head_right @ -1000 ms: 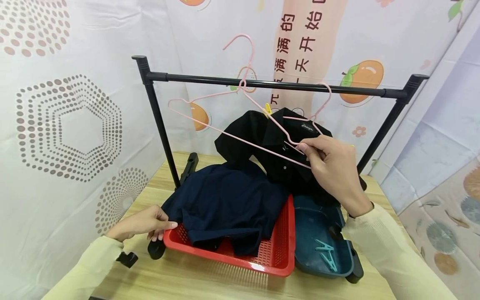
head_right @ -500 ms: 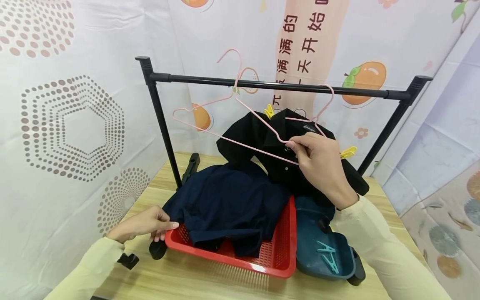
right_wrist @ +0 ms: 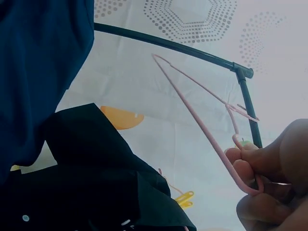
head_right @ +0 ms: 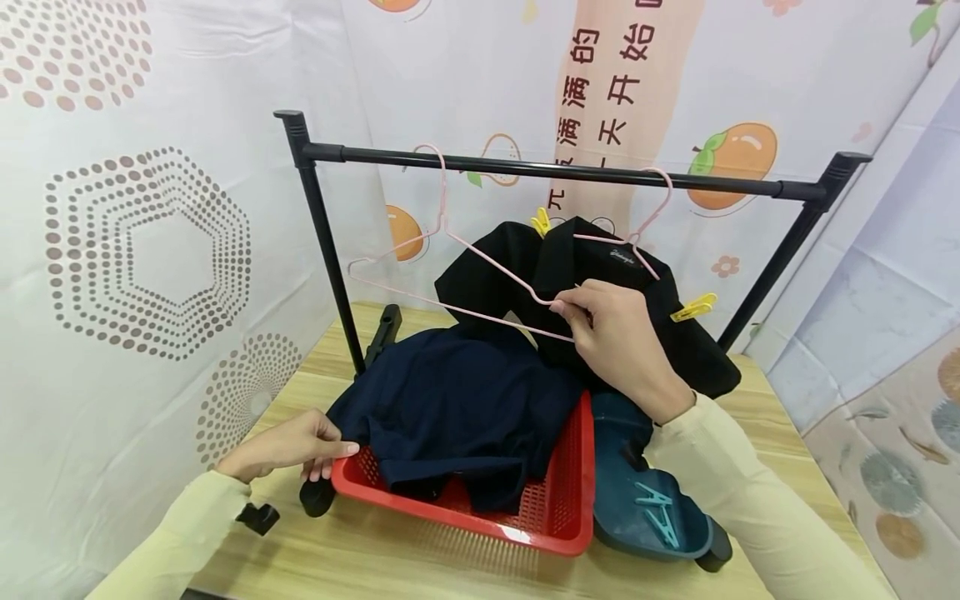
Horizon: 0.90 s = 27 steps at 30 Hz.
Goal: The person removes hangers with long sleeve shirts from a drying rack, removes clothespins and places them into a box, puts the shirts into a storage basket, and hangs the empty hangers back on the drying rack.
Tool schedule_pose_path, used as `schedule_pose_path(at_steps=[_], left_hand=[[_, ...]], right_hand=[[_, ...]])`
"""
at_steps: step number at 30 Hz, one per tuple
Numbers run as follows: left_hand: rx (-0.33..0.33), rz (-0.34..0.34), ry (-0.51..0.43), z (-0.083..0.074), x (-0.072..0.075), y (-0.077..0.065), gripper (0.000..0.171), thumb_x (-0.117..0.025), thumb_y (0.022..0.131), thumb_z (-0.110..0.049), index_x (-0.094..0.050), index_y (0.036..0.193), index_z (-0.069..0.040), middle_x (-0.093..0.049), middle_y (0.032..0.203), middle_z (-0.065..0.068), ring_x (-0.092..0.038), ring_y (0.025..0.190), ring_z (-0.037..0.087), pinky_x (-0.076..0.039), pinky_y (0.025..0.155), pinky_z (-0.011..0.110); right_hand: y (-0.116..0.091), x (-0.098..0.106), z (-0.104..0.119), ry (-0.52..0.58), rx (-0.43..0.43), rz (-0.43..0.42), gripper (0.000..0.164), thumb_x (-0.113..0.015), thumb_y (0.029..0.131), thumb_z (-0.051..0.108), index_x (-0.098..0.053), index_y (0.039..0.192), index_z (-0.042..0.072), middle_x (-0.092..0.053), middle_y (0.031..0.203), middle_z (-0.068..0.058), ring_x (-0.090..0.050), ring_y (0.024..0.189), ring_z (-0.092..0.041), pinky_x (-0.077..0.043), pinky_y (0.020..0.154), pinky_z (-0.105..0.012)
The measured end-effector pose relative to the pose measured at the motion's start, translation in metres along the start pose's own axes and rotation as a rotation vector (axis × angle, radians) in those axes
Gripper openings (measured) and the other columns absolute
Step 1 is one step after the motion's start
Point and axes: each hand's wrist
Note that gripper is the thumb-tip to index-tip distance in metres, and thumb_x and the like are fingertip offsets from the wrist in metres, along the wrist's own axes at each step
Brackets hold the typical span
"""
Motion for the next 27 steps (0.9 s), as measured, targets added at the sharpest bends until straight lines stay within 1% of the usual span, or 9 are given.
schedule_pose_path(at_steps=[6, 13, 18, 21, 23, 25, 27], left_hand=[[0.001, 0.009, 0.0, 0.001, 0.001, 0.001, 0.048, -0.071, 0.098, -0.039, -0.069, 0.067, -0.002, -0.067, 0.063, 0.008, -0.058, 0.049, 0.015, -0.055, 0.051, 0.05], [0.004, 0.015, -0.003, 0.0, 0.001, 0.001, 0.047, -0.071, 0.098, -0.038, -0.069, 0.068, -0.002, -0.067, 0.064, 0.008, -0.059, 0.05, 0.015, -0.054, 0.051, 0.048], [-0.012, 0.002, 0.012, -0.001, 0.002, 0.004, 0.046, -0.072, 0.098, -0.038, -0.07, 0.069, -0.002, -0.068, 0.065, 0.008, -0.06, 0.052, 0.018, -0.055, 0.054, 0.049], [-0.037, 0.011, 0.019, 0.001, 0.005, 0.005, 0.045, -0.071, 0.098, -0.038, -0.071, 0.07, -0.003, -0.068, 0.067, 0.008, -0.06, 0.053, 0.018, -0.055, 0.054, 0.047], [-0.047, 0.025, 0.003, 0.003, 0.009, 0.004, 0.044, -0.07, 0.099, -0.037, -0.072, 0.073, -0.003, -0.069, 0.069, 0.009, -0.061, 0.055, 0.019, -0.055, 0.055, 0.045], [-0.052, 0.037, -0.024, 0.007, 0.014, 0.003, 0.041, -0.067, 0.101, -0.035, -0.074, 0.077, -0.002, -0.07, 0.072, 0.011, -0.061, 0.056, 0.019, -0.055, 0.055, 0.041], [-0.041, 0.035, -0.054, 0.011, 0.02, 0.002, 0.04, -0.065, 0.103, -0.034, -0.075, 0.082, -0.002, -0.071, 0.076, 0.013, -0.062, 0.058, 0.019, -0.056, 0.057, 0.039]], right_hand=[[-0.005, -0.006, 0.0, 0.011, -0.017, 0.046, 0.01, -0.075, 0.091, -0.001, -0.081, 0.098, 0.003, -0.067, 0.079, -0.002, -0.047, 0.063, -0.012, -0.037, 0.057, -0.022], [-0.013, -0.014, -0.004, 0.033, -0.046, 0.103, 0.012, -0.074, 0.094, 0.001, -0.08, 0.102, 0.005, -0.07, 0.084, -0.001, -0.05, 0.065, -0.012, -0.041, 0.057, -0.025], [-0.021, -0.019, -0.008, 0.064, -0.078, 0.134, 0.012, -0.074, 0.095, 0.006, -0.079, 0.105, 0.009, -0.064, 0.078, 0.005, -0.048, 0.062, -0.01, -0.04, 0.055, -0.024], [-0.031, -0.024, -0.012, 0.105, -0.101, 0.143, 0.015, -0.075, 0.095, 0.009, -0.076, 0.11, 0.012, -0.06, 0.076, 0.008, -0.047, 0.061, -0.009, -0.039, 0.055, -0.023], [-0.041, -0.03, -0.014, 0.131, -0.106, 0.163, 0.021, -0.077, 0.094, 0.011, -0.074, 0.115, 0.013, -0.059, 0.078, 0.01, -0.047, 0.061, -0.008, -0.039, 0.055, -0.023], [-0.054, -0.037, -0.017, 0.148, -0.106, 0.207, 0.028, -0.079, 0.092, 0.013, -0.071, 0.118, 0.013, -0.059, 0.082, 0.01, -0.048, 0.061, -0.007, -0.041, 0.055, -0.022], [-0.068, -0.044, -0.02, 0.146, -0.114, 0.279, 0.032, -0.081, 0.09, 0.014, -0.069, 0.119, 0.014, -0.057, 0.084, 0.01, -0.048, 0.062, -0.006, -0.043, 0.055, -0.022]])
Point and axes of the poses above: each hand's wrist, its own y-axis towards the middle knuckle, its own x-axis out of the back of the hand, z = x × y
